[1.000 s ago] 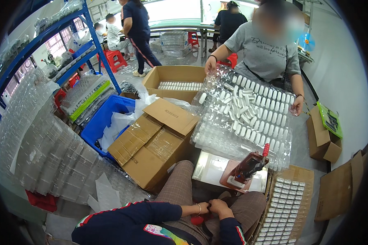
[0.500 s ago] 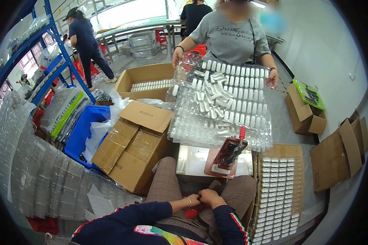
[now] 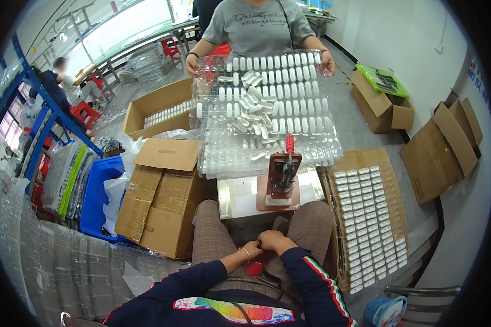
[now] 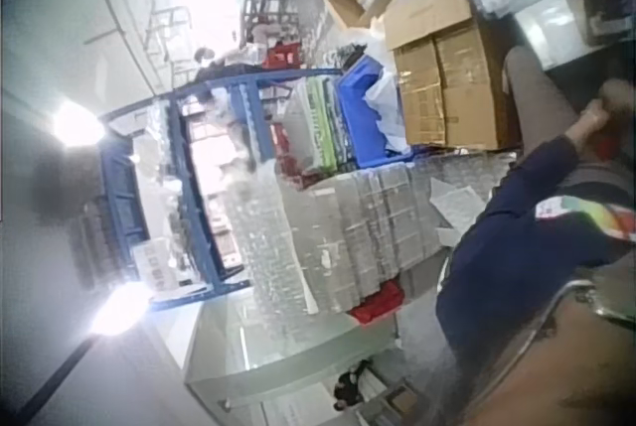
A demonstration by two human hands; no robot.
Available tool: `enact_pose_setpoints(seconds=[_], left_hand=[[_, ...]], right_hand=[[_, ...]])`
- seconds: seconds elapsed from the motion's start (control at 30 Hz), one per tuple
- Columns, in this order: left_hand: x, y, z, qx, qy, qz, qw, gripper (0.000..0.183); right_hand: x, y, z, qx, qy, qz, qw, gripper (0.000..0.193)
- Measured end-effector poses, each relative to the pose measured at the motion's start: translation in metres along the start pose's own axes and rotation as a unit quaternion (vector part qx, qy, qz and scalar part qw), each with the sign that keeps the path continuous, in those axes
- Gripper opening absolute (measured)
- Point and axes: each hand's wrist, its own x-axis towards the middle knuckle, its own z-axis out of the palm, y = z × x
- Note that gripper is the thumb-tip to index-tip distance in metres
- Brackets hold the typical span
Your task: The person is inspecting, assembling, and organizing small white plastic components at a factory workbench using a manual press tool.
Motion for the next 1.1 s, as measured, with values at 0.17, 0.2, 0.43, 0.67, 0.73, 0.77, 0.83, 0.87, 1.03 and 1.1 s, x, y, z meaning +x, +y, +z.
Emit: enact_pose_setpoints(seconds=[0.17, 0.2, 0.43, 0.67, 0.73, 0.77, 0.83, 0.87, 1.03, 1.1], left_hand=[[0.002, 0.002, -0.001, 0.013, -0.009, 0.0, 1.0, 0.041], [0.002, 0.0, 0.0, -0.001, -0.006, 0.003, 1.0, 0.043], [0.002, -0.003, 0.001, -0.007, -0.003, 0.006, 1.0, 0.04], [0.002, -0.001, 0.005, -0.025, -0.009, 0.007, 1.0, 0.04], [0.002, -0.004, 0.005, -0.02, -0.005, 0.004, 1.0, 0.04], [0.001, -0.005, 0.003, -0.018, -0.004, 0.0, 1.0, 0.04], [-0.001, -0.001, -0.001, -0.017, -0.006, -0.003, 1.0, 0.04], [-0.002, 0.005, -0.002, -0.011, -0.009, 0.009, 1.0, 0.041], [-0.004, 0.008, -0.001, -0.008, -0.002, 0.021, 1.0, 0.041], [-0.002, 0.01, 0.0, -0.005, -0.009, 0.015, 1.0, 0.04]], right_hand=[[-0.006, -0.002, -0.005, 0.008, -0.001, 0.008, 1.0, 0.028], [-0.006, -0.003, -0.007, 0.008, -0.004, 0.006, 1.0, 0.028], [-0.006, -0.007, -0.008, -0.001, -0.01, 0.009, 1.0, 0.028], [-0.003, 0.001, 0.001, 0.009, 0.009, 0.01, 1.0, 0.031], [-0.003, -0.001, 0.0, 0.009, 0.007, 0.007, 1.0, 0.031], [-0.002, -0.005, -0.001, 0.009, 0.008, 0.005, 1.0, 0.031], [-0.001, -0.004, 0.0, 0.008, 0.009, 0.002, 1.0, 0.031], [-0.001, 0.0, 0.001, 0.008, 0.013, 0.005, 1.0, 0.031], [0.0, 0.003, 0.004, -0.004, 0.005, 0.005, 1.0, 0.031], [-0.002, 0.004, 0.002, -0.002, 0.003, 0.009, 1.0, 0.031]])
